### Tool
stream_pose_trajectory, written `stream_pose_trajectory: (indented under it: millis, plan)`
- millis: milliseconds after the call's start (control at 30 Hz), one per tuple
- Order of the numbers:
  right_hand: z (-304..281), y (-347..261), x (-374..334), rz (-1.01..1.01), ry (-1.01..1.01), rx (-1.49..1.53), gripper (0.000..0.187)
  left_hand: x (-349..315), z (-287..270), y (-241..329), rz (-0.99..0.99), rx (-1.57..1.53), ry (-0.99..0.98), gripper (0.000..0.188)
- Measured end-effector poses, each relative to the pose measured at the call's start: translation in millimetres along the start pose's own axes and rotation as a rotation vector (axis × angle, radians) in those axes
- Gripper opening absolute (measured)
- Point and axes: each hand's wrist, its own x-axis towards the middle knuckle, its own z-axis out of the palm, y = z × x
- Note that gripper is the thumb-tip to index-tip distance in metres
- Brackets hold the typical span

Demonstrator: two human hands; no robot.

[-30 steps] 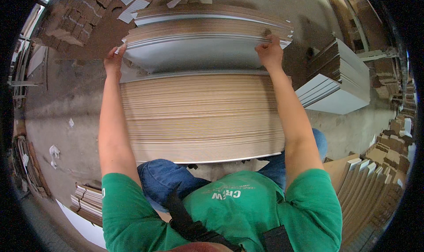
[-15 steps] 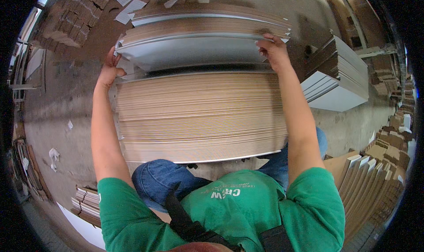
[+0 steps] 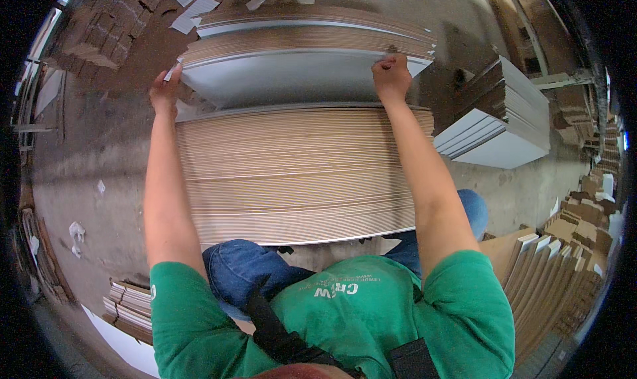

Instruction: The person sits on the floor in a warehouse and repeatedly peels small white labels from a sheet, then places them on the edges of stacked flat panels. The person handles the label sheet and the panels by hand, working one at a time.

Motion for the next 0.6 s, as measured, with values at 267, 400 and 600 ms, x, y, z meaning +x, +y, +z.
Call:
stream_pose_trajectory:
  millis: [267, 400, 600]
  plan:
    - [7, 7, 15, -0.201, -0.052, -0.233, 0.024, 6, -2, -9, 0.047, -0.025, -0.028, 0.068]
    - [-34, 26, 32, -0.285, -0.176, -0.454, 0.032, 6, -5, -3, 0.032, -0.110, -0.157, 0.059]
    - [-85, -6, 31, 0.492, -0.500, 0.726, 0.022, -12, -19, 24, -0.207, -0.330, -0.353, 0.049]
